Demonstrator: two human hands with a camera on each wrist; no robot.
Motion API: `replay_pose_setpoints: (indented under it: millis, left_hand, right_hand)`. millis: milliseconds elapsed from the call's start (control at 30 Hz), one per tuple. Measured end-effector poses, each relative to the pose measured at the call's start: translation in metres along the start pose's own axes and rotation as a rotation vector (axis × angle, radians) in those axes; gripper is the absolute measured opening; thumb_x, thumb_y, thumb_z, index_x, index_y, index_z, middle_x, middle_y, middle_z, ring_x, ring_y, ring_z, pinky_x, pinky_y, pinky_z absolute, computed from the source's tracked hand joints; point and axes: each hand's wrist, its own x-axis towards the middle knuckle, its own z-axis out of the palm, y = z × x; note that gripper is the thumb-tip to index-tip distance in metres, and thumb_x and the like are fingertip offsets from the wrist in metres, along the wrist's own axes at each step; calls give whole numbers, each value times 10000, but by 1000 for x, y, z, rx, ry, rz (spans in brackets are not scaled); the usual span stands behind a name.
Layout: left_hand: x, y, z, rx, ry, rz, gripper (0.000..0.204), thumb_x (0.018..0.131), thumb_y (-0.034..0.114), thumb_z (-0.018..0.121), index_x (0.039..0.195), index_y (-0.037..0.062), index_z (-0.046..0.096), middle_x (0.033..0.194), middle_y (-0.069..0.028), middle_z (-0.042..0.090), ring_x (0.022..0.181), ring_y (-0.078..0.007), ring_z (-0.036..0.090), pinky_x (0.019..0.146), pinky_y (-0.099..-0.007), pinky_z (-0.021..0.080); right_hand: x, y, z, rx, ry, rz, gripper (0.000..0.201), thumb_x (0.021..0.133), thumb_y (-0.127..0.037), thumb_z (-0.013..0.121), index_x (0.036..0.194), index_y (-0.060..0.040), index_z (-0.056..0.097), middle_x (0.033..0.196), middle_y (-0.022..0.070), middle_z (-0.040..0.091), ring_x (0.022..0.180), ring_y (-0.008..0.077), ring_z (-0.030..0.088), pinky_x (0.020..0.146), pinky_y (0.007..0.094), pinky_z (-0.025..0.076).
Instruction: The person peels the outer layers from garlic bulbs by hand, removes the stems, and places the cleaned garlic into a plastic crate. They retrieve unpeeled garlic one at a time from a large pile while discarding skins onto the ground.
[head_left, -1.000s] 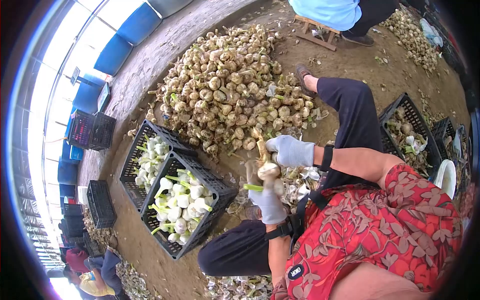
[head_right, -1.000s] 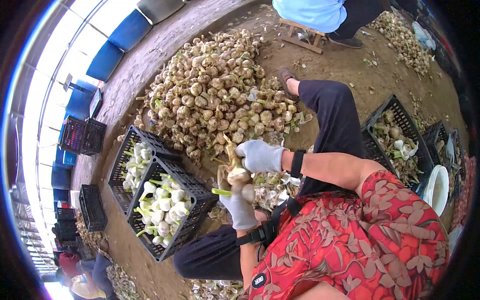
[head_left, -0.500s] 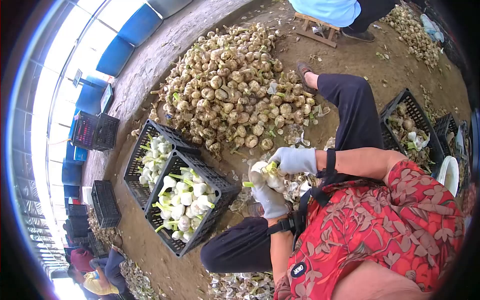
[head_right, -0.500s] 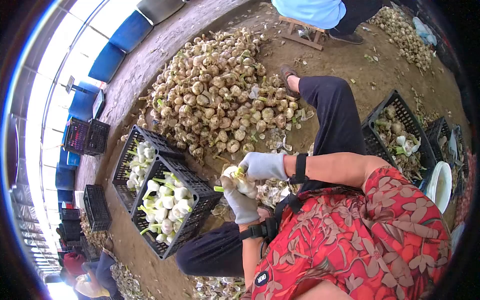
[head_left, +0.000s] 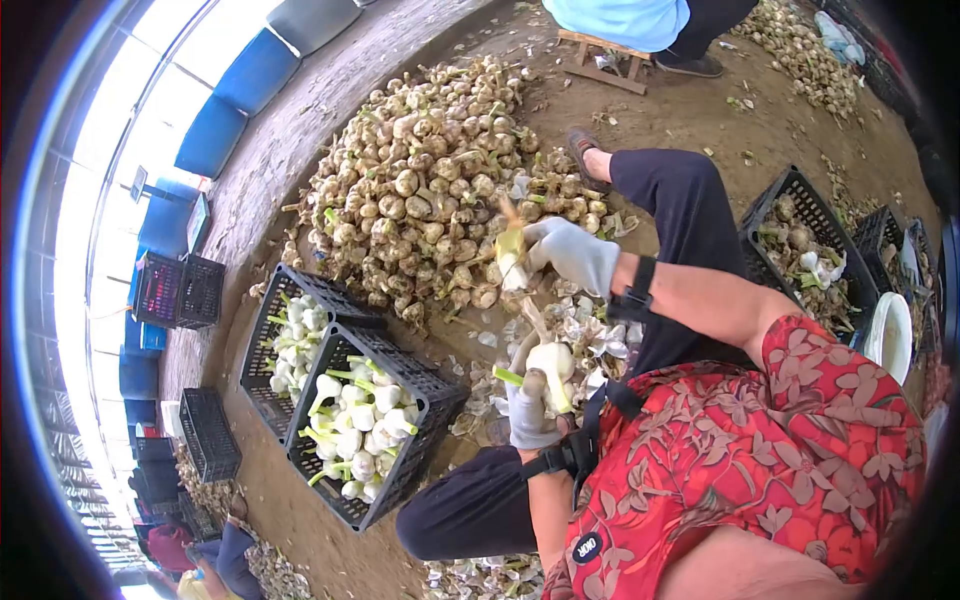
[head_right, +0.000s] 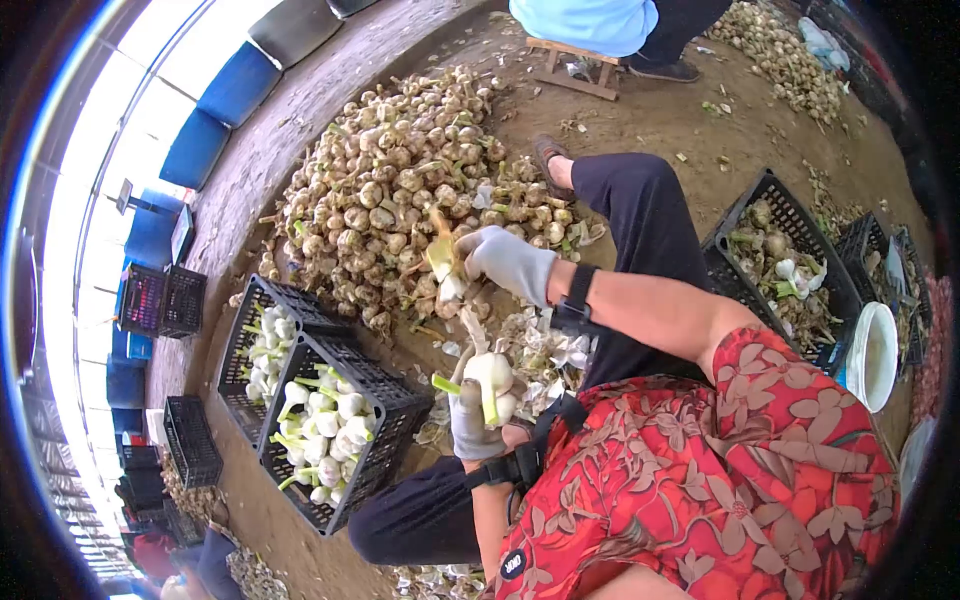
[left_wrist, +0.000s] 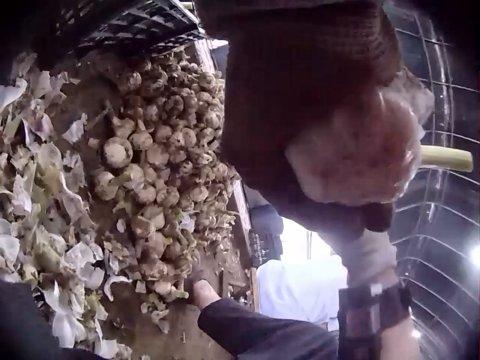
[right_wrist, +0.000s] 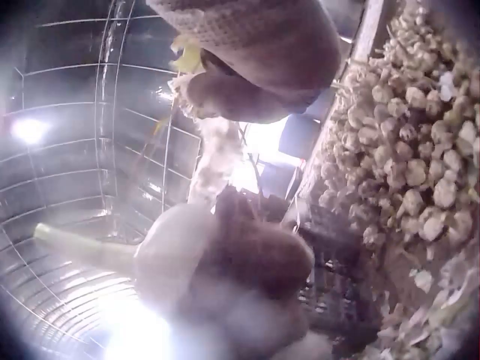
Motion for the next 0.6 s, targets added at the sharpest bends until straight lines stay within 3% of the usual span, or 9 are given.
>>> replay_pose_setpoints:
  millis: [67,133,167,267,333,400,500,533,600]
  left_hand:
    - [-1,7,6,-39,18,-2,704,756,399,760,1253,-9,472,958,-145,614,667,-158,612,444,-211,477]
    - [0,9,4,-62,11,19,662,769,397,759,1222,2,484,943,-140,614,657,-156,608,421,-206,447]
    - [2,8,0,-60,4,21,634,779,391,754,1208,3,492,938,-139,614,653,-156,607,413,-204,437]
    - [9,4,-18,17,-20,-19,640,810,440,718,1232,13,498,948,-148,634,664,-197,636,460,-246,494]
    - [14,1,-24,29,18,-43,613,841,432,682,1252,15,502,962,-149,640,662,-209,644,500,-267,525]
    - [17,-3,-24,-36,118,-43,526,882,363,639,1253,11,512,977,-139,631,642,-190,629,527,-264,522]
    - [13,5,-15,-53,28,154,540,915,251,553,1393,48,409,1120,-132,589,797,-169,617,684,-281,535]
    - [11,9,-17,-39,-12,170,549,921,281,561,1399,61,405,1127,-112,589,845,-169,610,704,-281,537]
    - [7,10,11,-76,197,210,537,932,324,571,1383,74,425,1127,-90,595,876,-161,605,722,-276,536]
  right_hand:
    - [2,-5,-5,-1361,-95,-163,242,764,-70,611,996,-29,663,857,130,674,786,306,663,748,402,513]
    - [-16,-2,-4,-1754,-205,-233,354,768,-91,616,1117,-32,626,1013,192,660,891,357,655,764,445,517]
    - [-18,-1,-5,-1484,-294,-43,441,795,-110,636,1226,-37,575,1116,166,644,926,280,657,752,404,526]
    - [-39,-7,0,-497,-459,223,520,800,-123,660,1302,-50,546,1003,106,677,794,176,662,632,303,543]
    - [-37,13,5,-562,-444,59,380,831,-173,687,1173,-21,623,937,60,679,762,123,633,624,279,533]
    - [-39,18,8,-546,-277,109,296,845,-194,689,1071,-8,645,890,38,673,770,117,623,633,286,535]
    - [-46,20,20,-213,-70,185,239,820,-159,679,994,-2,637,876,67,670,761,194,647,654,324,536]
    - [-47,26,24,-442,-40,-67,232,802,-146,676,985,-9,635,876,84,663,763,227,649,661,339,534]
    - [-53,38,33,-883,21,-585,226,766,-119,670,967,-23,630,876,118,650,768,295,653,676,370,530]
